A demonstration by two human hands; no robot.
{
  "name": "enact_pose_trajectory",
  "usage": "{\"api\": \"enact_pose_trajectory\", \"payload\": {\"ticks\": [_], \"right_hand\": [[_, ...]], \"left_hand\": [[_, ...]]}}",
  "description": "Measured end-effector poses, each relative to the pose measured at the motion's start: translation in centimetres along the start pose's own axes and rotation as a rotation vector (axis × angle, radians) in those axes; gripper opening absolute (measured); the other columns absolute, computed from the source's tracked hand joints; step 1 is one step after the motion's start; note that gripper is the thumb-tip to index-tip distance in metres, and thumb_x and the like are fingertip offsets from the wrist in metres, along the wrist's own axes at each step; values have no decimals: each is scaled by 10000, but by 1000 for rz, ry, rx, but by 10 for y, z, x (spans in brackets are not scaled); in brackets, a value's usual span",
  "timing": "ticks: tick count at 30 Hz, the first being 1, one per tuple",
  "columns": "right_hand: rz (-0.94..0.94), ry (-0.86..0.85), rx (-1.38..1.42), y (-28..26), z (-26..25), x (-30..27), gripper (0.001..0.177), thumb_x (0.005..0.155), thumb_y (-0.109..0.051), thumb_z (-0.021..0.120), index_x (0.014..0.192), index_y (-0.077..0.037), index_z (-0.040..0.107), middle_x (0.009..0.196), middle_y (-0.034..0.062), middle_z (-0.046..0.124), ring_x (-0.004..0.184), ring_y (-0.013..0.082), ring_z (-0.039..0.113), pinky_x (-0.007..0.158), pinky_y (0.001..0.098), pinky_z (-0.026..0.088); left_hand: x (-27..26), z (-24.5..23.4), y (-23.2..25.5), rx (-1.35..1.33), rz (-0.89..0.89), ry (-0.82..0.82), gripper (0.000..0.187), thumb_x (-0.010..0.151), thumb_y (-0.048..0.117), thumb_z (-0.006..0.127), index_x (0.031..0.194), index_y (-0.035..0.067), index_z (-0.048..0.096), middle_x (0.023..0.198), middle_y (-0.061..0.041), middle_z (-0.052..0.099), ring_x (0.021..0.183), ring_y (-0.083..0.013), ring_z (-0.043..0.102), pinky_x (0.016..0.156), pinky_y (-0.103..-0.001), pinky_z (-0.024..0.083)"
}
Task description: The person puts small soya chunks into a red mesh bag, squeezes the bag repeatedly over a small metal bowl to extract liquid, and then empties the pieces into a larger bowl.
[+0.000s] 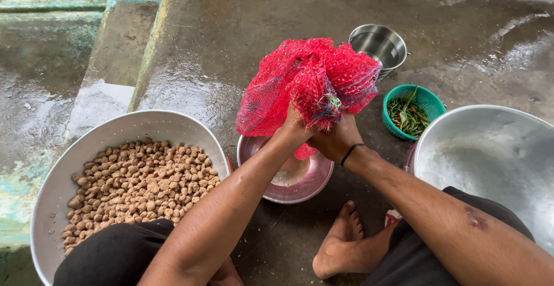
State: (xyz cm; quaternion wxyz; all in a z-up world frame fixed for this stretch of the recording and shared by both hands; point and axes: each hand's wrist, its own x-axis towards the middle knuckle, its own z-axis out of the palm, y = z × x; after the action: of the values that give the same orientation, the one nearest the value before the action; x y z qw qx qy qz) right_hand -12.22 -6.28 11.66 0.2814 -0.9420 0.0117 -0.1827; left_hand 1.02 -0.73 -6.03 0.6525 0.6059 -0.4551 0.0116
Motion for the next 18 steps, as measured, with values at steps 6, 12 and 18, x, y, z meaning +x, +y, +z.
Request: {"api": "enact_pose_trajectory", "payload": {"ticks": [6,12,18], "right_hand": [[368,-165,155,-2,-4,6,241,743,-205,812,922,-78,711,799,95,754,791,232,728,743,428,598],[475,-398,362,9,-61,31,728,628,-340,908,1284,-172,642,1164,45,748,1081,173,692,915,359,564],[562,-431,4,18,-97,28,932,656,-436,931,1449,-166,522,1217,99,706,1143,207,685,977,374,552]], "left_hand": [[-1,19,-31,-360,-228,40,688,770,117,826,1359,116,472,1168,-120,620,1063,-286,616,862,-434,517],[49,-13,-15,-3,181,-29,213,1077,110,587,1260,1,601,1136,-144,630,1016,-284,622,838,-399,528],[103,-42,80,-840,-435,118,200,1027,218,563,1032,33,640,879,-18,647,770,-140,597,675,-336,530]]}}
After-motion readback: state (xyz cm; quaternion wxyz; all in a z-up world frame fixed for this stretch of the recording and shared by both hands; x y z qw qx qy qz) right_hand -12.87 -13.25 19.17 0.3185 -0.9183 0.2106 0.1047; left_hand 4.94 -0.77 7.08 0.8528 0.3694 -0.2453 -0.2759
